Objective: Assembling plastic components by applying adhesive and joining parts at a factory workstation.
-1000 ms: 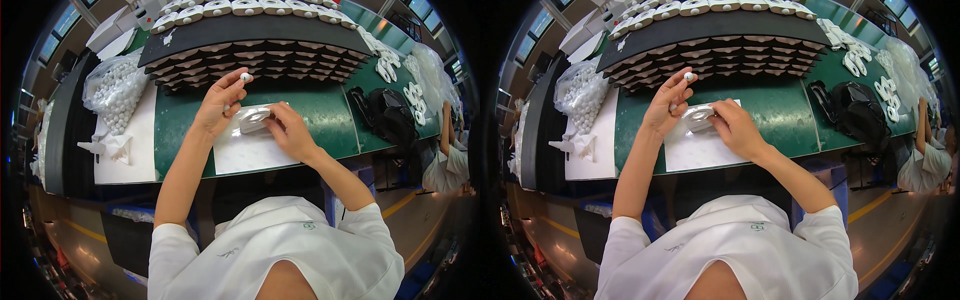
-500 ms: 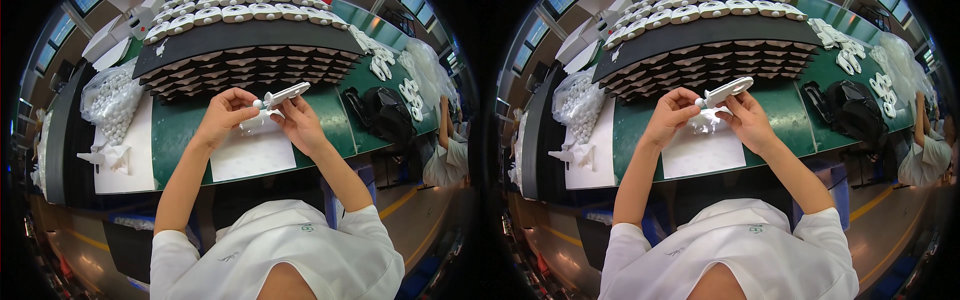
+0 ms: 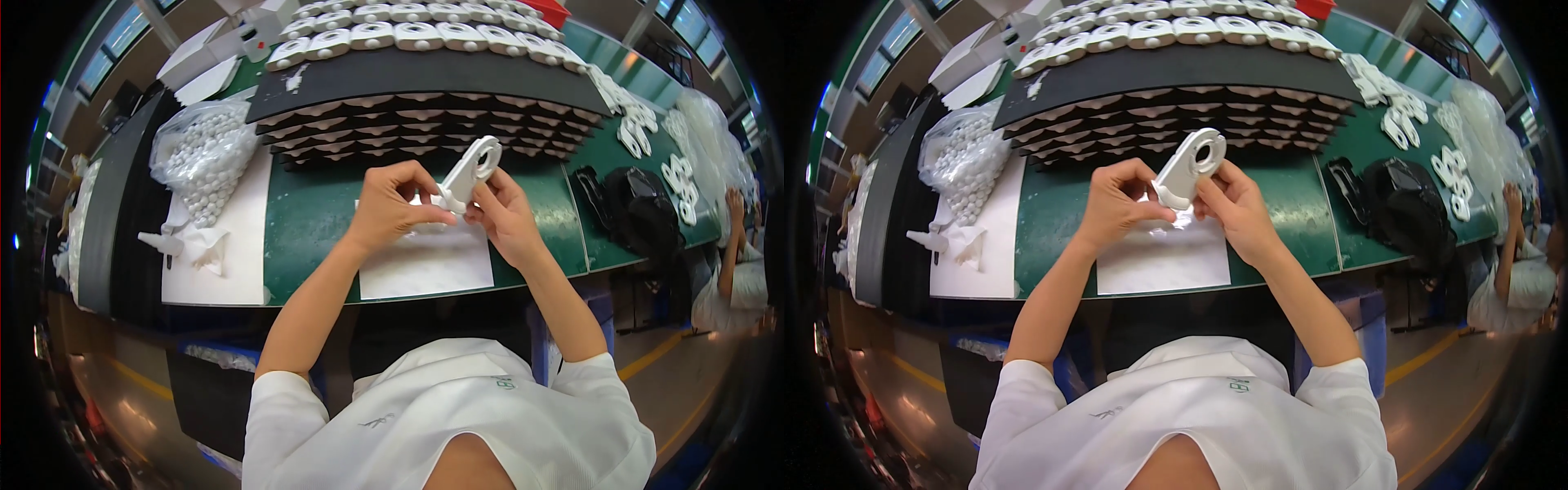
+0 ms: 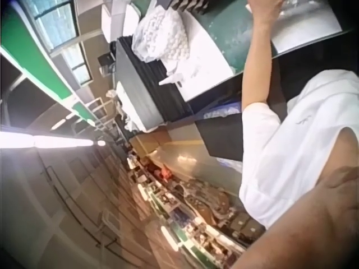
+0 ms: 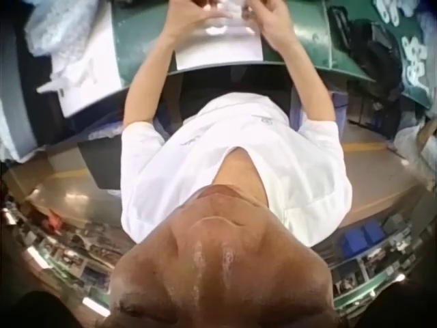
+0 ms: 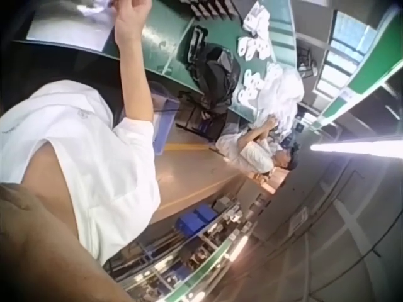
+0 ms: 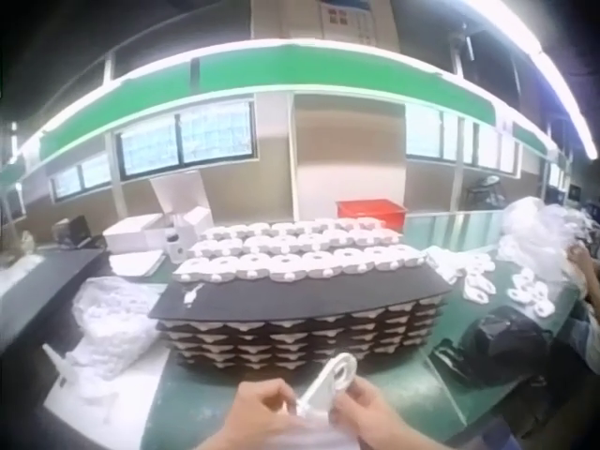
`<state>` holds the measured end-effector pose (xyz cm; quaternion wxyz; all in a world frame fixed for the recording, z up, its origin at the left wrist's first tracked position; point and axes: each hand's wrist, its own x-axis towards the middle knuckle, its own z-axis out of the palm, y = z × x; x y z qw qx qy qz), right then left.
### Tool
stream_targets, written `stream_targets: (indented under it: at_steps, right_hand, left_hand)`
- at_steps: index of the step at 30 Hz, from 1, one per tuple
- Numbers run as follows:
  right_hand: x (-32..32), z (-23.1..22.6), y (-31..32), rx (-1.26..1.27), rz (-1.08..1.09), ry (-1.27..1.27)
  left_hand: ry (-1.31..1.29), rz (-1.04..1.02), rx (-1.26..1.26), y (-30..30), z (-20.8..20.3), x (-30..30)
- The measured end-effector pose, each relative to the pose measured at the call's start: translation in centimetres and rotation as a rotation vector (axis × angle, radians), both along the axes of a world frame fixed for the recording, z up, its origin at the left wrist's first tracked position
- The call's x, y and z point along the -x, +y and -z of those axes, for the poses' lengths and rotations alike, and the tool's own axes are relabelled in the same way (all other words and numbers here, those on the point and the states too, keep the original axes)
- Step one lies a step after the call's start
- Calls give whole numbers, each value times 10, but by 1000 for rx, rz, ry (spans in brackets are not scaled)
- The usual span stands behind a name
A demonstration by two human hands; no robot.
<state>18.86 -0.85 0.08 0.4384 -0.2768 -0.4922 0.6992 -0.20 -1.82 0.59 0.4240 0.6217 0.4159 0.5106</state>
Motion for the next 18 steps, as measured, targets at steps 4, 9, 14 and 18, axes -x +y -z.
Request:
stream_targets:
  at_steps: [4, 9, 14, 18]
  right_hand:
    - [5, -21, 10, -266, 48, -115]
    - [49, -90, 35, -539, 13, -219]
    - [121, -124, 81, -627, -63, -440]
    - [179, -126, 104, -432, -171, -481]
  left_hand:
    - [41, -56, -122, 0, 3, 1]
    - [-418, -58, 16, 5, -1, 11]
    - [-673, 125, 471, 12, -1, 18]
    - [-877, 115, 631, 15, 0, 21]
